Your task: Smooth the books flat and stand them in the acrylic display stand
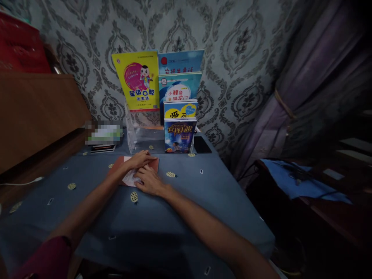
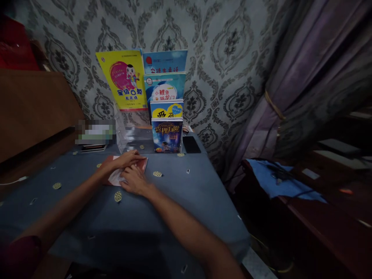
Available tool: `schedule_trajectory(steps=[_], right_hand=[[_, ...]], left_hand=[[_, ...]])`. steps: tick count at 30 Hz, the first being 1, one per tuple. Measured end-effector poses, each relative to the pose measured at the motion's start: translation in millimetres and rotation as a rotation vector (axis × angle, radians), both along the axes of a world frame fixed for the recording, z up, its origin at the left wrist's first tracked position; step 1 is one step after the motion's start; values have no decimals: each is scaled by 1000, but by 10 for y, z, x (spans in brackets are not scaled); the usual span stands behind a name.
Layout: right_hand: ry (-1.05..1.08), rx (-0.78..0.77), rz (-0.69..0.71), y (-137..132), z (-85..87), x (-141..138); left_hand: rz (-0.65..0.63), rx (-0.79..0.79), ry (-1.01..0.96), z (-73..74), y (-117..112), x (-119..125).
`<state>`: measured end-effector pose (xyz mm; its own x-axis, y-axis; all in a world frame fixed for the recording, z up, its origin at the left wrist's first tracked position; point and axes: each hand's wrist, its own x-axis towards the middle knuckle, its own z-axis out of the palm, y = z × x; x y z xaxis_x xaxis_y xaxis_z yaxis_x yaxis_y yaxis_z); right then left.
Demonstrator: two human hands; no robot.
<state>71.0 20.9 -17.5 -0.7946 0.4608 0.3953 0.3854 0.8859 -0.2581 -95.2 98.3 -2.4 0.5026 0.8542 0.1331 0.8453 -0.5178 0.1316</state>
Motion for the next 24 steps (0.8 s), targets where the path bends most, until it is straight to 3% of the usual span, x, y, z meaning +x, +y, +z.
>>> schedule_trajectory(steps=[12,24], right_hand=[[47,-81,-22,62,-32,23],[42,-160,-281,383,-49,270]], left_hand=[[-117,-13,-2,-11,62,-56],[-26,93,-252,-229,-160,-135]])
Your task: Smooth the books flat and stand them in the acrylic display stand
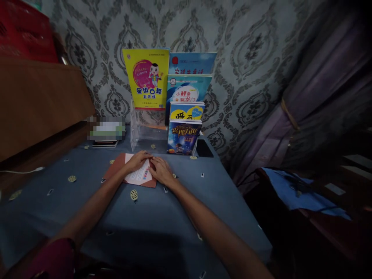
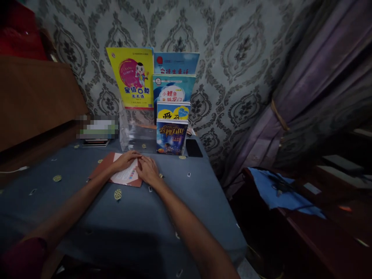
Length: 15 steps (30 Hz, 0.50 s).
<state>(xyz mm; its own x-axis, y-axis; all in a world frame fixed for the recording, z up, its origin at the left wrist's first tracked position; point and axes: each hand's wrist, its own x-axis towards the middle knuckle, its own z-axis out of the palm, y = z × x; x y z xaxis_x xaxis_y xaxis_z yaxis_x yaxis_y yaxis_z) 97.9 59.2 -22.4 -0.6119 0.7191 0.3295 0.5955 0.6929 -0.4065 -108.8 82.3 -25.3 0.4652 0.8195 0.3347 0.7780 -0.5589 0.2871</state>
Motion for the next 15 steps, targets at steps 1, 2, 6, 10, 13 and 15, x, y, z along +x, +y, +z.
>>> schedule_trajectory(steps=[1,2,6,10,13,15], right_hand=[[-7,-8,-16,5,-7,7],[-13,-15,-30,7,-14,10],[-30,-21,-59,6,-25,11],[-46,-4,-55,12,6,30],[-56,6,-46,31,15,54],[-59,9,-47,45,8,69]], left_hand=[[8,5,-7,-2,-11,5],[14,9,-11,-2,-23,10],[36,28,-6,-1,-77,21],[51,41,26,-2,-117,44],[66,42,57,2,-133,80],[77,44,72,3,-152,110]])
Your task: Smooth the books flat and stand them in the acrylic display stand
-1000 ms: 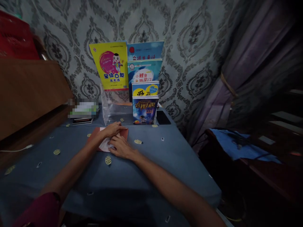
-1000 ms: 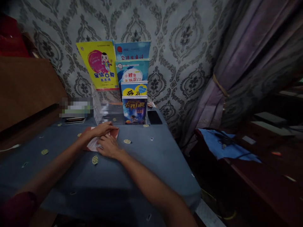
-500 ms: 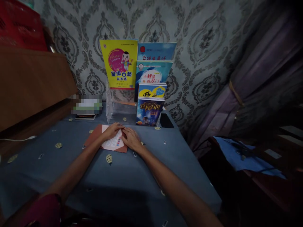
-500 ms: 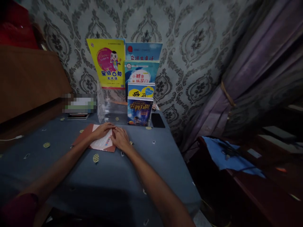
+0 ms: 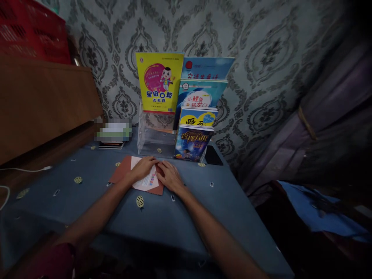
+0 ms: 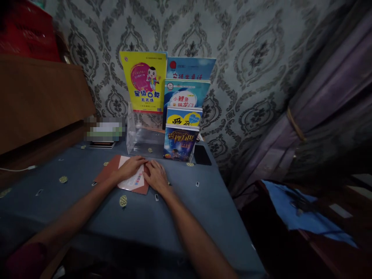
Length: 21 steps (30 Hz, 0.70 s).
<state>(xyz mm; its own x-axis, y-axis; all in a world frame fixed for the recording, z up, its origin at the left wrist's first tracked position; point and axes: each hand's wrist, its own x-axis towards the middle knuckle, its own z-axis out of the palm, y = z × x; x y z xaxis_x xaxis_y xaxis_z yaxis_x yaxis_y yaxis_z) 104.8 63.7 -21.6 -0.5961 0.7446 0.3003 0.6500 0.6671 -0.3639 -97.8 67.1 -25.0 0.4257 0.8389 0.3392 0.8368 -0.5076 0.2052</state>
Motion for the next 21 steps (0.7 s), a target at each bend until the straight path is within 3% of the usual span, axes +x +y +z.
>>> schedule_trajectory(steps=[8,14,16,21], right_hand=[[-68,-4,-44,-160,70,47],[-174,50,-108,-440,160,63],[-197,74,-106,-546,166,100],[-201,166,-100,-860,133,241]], left_hand=[[24,-11,17,-39,-157,90],[15,-42,67,73,-362,117],[89,-24,115,106,-502,121],[448,32,231,42,-945,58]])
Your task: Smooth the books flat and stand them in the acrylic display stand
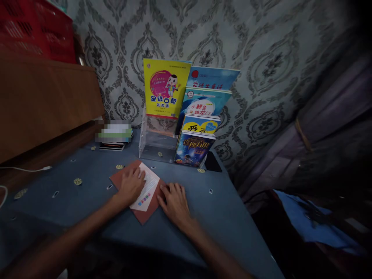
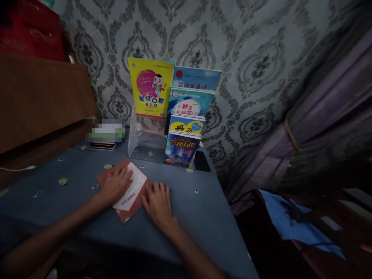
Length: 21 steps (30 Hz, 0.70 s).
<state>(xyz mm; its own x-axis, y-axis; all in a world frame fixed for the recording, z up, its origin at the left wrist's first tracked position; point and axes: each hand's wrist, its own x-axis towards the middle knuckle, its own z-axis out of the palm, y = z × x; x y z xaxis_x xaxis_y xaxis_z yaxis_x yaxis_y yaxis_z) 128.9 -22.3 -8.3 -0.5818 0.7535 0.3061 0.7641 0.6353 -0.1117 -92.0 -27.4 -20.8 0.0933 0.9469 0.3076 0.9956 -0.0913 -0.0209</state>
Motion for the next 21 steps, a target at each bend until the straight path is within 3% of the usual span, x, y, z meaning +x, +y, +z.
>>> schedule_trajectory(steps=[2,4,7,11,17,21], right_hand=[[20,27,8,-126,-27,53],[43,36,20,-235,-60,105],[73,27,37,-352,-108,190],[157,-22,93,-404,-120,306],[235,-186,184,-181,31,373],[220,-256,196,166,145,265]], left_hand=[[73,-13,23,-67,-121,-38],[62,-52,25,-124,-160,-61],[-70,-130,-33,-146,-58,-70],[-294,-224,-122,-70,230,-53],[-505,-211,-198,-59,472,-49],[-520,-142,-249,-115,494,-155]])
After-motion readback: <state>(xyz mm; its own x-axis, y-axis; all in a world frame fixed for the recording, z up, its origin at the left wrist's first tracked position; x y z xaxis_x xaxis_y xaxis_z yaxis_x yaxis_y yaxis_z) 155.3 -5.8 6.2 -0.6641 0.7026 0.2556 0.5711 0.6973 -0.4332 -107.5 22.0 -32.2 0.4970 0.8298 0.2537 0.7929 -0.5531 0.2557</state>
